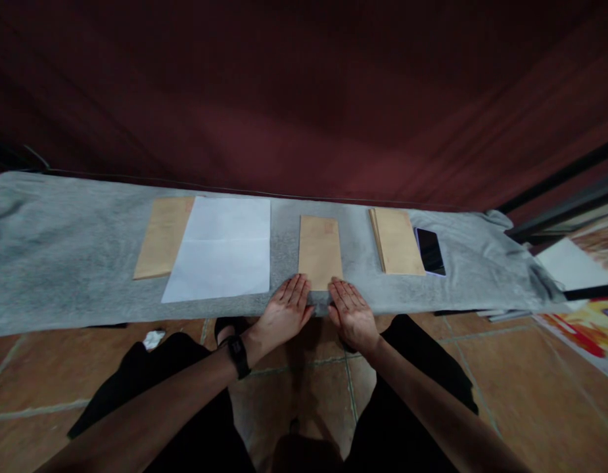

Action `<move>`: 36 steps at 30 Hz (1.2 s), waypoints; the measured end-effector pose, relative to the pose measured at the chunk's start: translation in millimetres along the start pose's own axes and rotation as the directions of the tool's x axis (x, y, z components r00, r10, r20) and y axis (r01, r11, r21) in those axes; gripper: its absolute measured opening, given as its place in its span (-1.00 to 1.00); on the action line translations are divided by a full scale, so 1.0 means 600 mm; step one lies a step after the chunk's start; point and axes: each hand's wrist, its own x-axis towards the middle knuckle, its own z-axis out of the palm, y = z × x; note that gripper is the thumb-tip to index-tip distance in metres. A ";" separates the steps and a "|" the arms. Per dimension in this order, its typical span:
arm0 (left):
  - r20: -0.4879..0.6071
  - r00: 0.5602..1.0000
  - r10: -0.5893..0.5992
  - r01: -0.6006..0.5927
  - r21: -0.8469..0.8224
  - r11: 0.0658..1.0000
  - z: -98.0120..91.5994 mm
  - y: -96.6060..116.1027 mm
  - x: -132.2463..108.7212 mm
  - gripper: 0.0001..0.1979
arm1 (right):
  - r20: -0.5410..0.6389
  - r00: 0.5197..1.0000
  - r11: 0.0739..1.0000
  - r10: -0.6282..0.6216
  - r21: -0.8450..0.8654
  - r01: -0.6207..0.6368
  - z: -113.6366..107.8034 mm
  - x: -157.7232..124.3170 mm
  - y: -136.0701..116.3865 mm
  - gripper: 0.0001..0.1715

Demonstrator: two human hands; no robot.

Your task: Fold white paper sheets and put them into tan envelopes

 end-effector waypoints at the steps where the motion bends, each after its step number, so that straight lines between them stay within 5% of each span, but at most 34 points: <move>1: -0.004 1.000 -0.004 0.004 -0.007 1.000 0.000 -0.001 -0.001 -0.47 | -0.001 1.000 1.000 0.007 -0.001 -0.007 -0.001 -0.002 0.003 -0.35; 16: -0.049 0.998 -0.031 0.030 -0.017 0.999 0.004 -0.009 -0.002 -0.43 | -0.030 0.997 0.997 0.077 0.004 -0.077 -0.006 0.005 0.013 -0.39; 26: 0.012 1.000 0.014 -0.015 0.014 1.000 0.006 0.001 0.018 -0.39 | 0.109 0.990 0.979 -0.087 0.194 0.064 0.002 0.059 -0.038 -0.31; 36: 0.016 0.993 0.119 -0.119 -0.025 0.993 0.010 0.005 0.021 -0.46 | 0.232 0.973 0.979 0.016 0.192 -0.062 0.009 0.114 -0.003 -0.37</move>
